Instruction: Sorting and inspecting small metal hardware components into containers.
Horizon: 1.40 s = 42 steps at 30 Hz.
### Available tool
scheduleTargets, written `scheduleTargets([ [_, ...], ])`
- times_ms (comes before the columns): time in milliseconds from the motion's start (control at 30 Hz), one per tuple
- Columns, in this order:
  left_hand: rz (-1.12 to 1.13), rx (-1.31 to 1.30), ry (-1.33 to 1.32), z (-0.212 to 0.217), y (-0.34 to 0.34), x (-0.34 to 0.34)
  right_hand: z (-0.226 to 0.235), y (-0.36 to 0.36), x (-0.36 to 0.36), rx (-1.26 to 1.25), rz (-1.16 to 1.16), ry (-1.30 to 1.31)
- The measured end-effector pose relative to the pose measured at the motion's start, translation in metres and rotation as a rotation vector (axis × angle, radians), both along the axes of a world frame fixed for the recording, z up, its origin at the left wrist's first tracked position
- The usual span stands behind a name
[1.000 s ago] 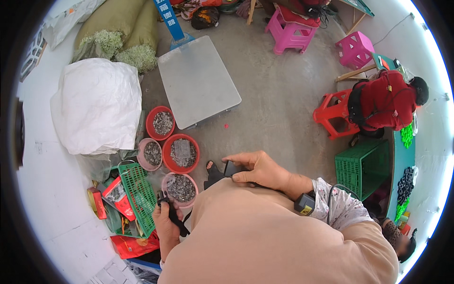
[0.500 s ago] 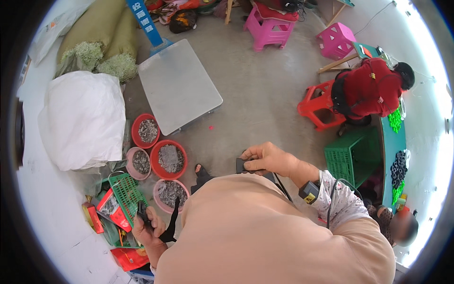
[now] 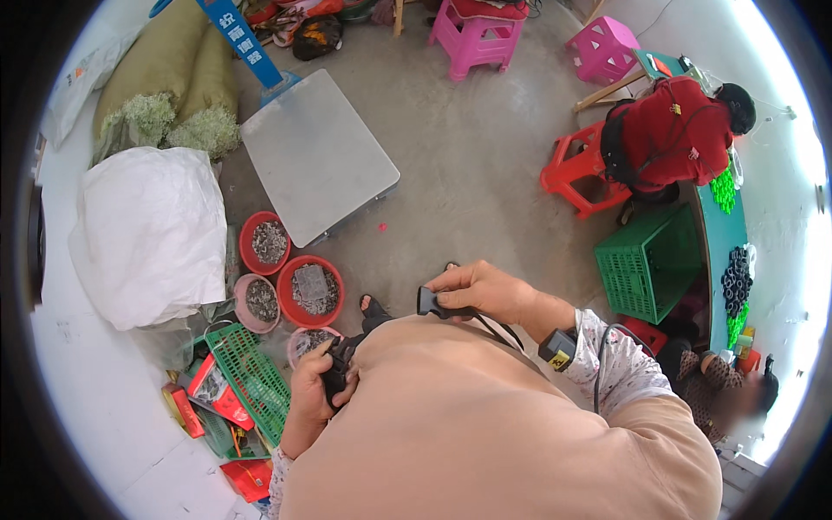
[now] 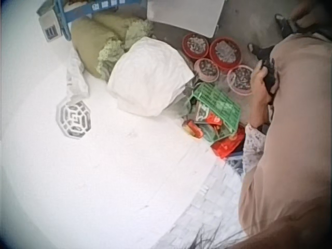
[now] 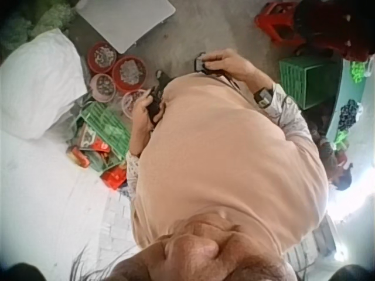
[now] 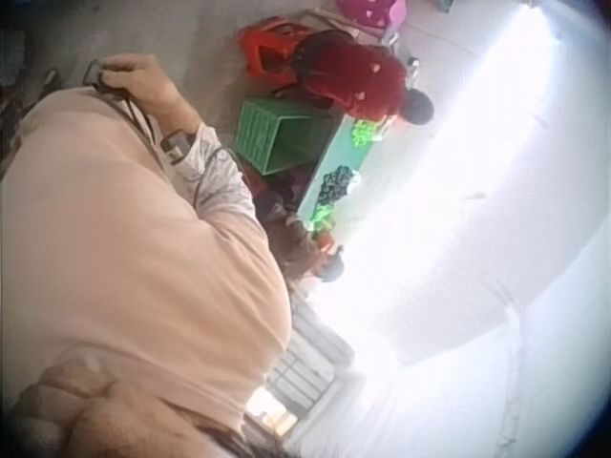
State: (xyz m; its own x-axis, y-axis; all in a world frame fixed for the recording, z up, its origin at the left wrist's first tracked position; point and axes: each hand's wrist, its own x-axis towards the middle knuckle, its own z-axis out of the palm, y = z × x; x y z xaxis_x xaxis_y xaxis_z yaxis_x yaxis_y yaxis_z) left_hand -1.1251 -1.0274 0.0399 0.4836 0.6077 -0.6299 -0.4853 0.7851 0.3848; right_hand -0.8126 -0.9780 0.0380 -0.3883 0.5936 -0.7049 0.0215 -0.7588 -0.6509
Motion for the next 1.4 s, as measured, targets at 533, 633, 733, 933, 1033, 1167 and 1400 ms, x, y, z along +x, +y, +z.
scheduleTargets([
  [533, 0.003, 0.001, 0.272, 0.000, -0.016, -0.015, -0.005, -0.012, 0.067, 0.123, -0.832, 0.407],
  [633, -0.071, 0.041, 0.295, 0.002, -0.018, -0.021, -0.007, -0.011, 0.071, 0.151, -0.793, 0.394],
  [733, -0.153, -0.010, 0.223, -0.003, -0.013, -0.021, -0.006, -0.003, 0.041, 0.088, -0.702, 0.305],
  [933, -0.192, -0.023, 0.078, 0.002, -0.003, -0.013, -0.004, -0.005, -0.039, 0.021, -0.262, 0.187],
  [1033, -0.175, -0.018, 0.057, 0.003, -0.006, -0.016, 0.005, -0.010, -0.055, 0.060, -0.051, 0.184],
  [1167, -0.162, 0.014, 0.067, 0.003, -0.010, -0.018, 0.001, -0.014, -0.067, 0.178, 0.134, 0.174],
  [1400, -0.146, 0.076, 0.093, 0.009, -0.005, -0.011, 0.003, -0.011, -0.078, 0.280, 0.344, 0.068],
])
